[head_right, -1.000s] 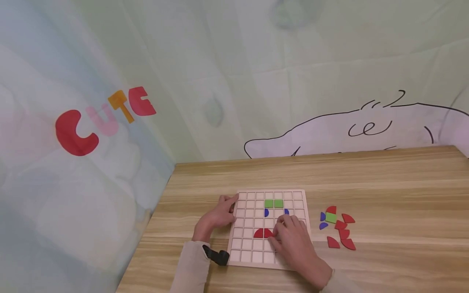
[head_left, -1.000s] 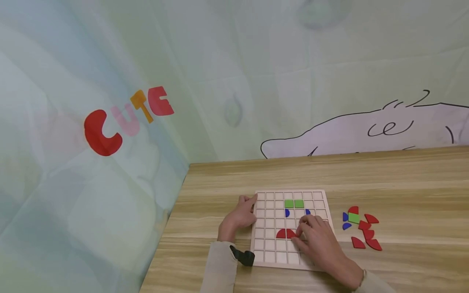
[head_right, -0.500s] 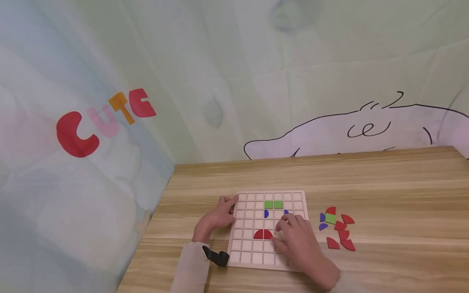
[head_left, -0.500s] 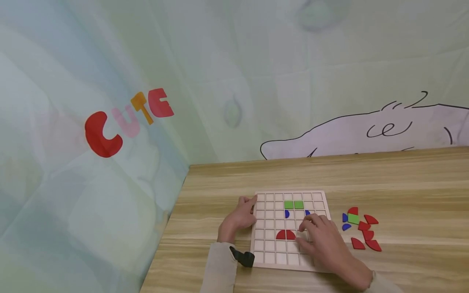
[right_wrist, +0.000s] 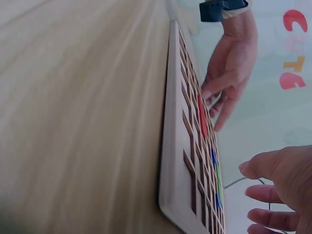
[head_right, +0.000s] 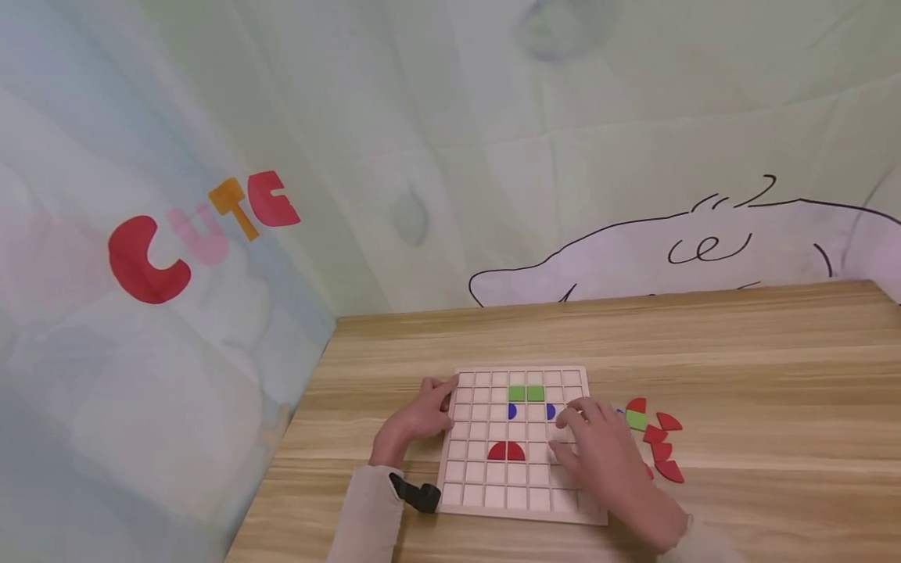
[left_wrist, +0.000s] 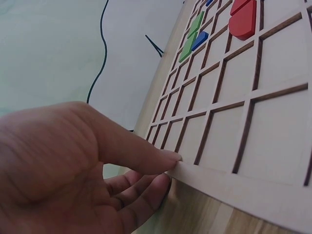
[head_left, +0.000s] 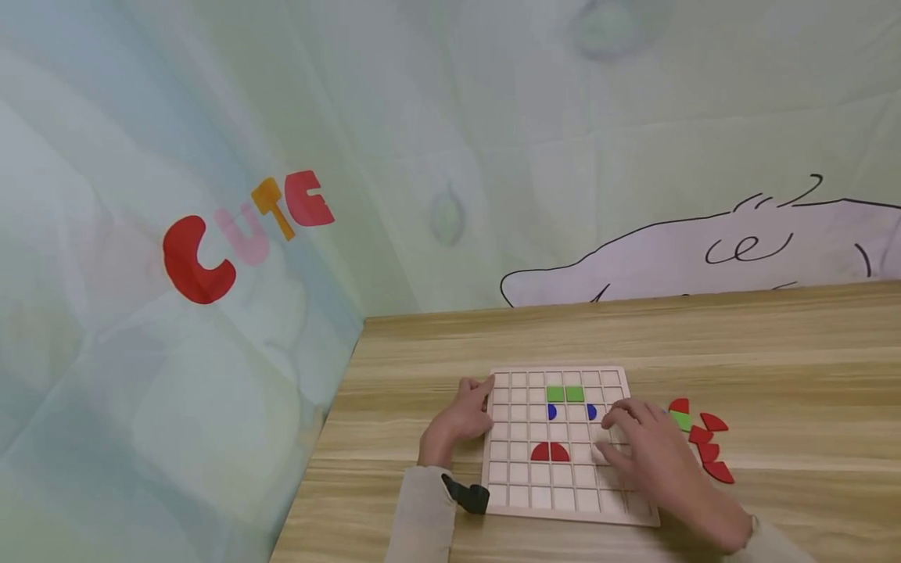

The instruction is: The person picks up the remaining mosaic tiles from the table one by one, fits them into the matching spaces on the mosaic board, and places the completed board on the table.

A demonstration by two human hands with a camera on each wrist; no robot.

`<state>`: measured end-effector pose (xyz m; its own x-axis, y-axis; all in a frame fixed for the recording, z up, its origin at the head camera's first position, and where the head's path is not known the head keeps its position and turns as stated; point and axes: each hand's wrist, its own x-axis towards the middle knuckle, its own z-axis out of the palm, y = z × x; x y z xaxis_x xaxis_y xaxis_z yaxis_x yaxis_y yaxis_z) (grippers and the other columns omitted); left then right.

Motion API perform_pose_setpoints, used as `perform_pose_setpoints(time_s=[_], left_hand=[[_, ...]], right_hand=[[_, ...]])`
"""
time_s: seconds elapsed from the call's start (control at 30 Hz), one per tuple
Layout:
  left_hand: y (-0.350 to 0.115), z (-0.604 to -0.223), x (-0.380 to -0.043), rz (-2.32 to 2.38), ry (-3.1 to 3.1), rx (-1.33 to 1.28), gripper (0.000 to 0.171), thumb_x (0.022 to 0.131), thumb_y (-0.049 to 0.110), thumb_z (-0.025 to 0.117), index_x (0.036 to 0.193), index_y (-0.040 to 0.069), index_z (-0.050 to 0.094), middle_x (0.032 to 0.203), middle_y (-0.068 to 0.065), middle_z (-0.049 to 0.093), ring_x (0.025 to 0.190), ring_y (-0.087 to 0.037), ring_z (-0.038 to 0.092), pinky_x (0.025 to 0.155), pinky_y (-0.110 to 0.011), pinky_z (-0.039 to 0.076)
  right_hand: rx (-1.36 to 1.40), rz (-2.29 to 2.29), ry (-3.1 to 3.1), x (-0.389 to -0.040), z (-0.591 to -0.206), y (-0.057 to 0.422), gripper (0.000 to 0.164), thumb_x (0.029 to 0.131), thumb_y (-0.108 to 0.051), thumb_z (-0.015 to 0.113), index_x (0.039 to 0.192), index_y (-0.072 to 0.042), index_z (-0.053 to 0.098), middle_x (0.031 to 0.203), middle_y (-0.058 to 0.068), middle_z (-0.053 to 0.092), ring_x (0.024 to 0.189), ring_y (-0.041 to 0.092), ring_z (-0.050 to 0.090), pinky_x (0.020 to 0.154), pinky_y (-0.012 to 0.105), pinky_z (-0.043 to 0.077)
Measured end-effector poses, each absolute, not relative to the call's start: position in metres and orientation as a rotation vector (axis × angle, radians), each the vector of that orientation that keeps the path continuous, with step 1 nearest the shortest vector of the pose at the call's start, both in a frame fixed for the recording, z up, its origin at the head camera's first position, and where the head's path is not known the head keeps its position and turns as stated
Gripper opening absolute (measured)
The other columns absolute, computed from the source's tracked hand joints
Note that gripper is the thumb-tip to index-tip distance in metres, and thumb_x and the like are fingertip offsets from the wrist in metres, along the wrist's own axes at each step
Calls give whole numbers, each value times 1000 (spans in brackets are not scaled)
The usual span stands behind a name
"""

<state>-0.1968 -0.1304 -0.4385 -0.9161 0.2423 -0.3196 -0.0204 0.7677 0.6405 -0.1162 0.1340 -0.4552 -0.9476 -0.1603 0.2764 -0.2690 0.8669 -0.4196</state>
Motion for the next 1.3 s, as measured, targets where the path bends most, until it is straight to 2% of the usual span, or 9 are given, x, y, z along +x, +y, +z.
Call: perform_pose_setpoints(time_s=[0.17, 0.37, 0.6, 1.07, 1.3], left_hand=[[-131, -439, -197, 928, 2583, 173, 74, 83, -7, 48, 152, 8, 27, 127, -13, 29, 102, -26, 40, 68, -30, 33], [-131, -441, -198, 919, 2586, 182, 75, 83, -8, 49, 152, 10, 27, 129, -14, 29, 103, -26, 41, 68, -32, 33], [-131, -441, -197, 923, 2583, 178, 76, 82, -8, 48, 152, 11, 26, 129, -14, 29, 102, -26, 41, 67, -31, 33], [-131, -442, -197, 927, 2592, 175, 75, 82, -8, 48, 152, 11, 27, 130, -14, 29, 104, -27, 40, 69, -33, 33], [-131, -442, -197, 943, 2581, 178, 75, 82, -8, 46, 152, 10, 26, 129, -14, 28, 105, -27, 40, 69, -32, 33]], right_hand=[[304, 691, -2767, -119, -454, 147, 27, 73, -24, 81, 91, -11, 66, 108, 12, 60, 103, 33, 52, 85, 52, 43], [359, 649, -2603, -121, -458, 166, 25, 70, -18, 81, 87, -9, 65, 100, 12, 61, 94, 35, 55, 81, 51, 41], [333, 628, -2528, -127, -466, 188, 27, 68, -16, 80, 89, -7, 65, 95, 13, 62, 88, 36, 58, 71, 54, 41], [90, 676, -2726, -136, -469, 211, 35, 77, -21, 75, 101, 2, 64, 105, 27, 58, 99, 46, 50, 82, 63, 35], [-15, 674, -2774, -138, -474, 216, 40, 77, -26, 75, 99, 5, 60, 104, 30, 56, 99, 49, 46, 86, 64, 31]])
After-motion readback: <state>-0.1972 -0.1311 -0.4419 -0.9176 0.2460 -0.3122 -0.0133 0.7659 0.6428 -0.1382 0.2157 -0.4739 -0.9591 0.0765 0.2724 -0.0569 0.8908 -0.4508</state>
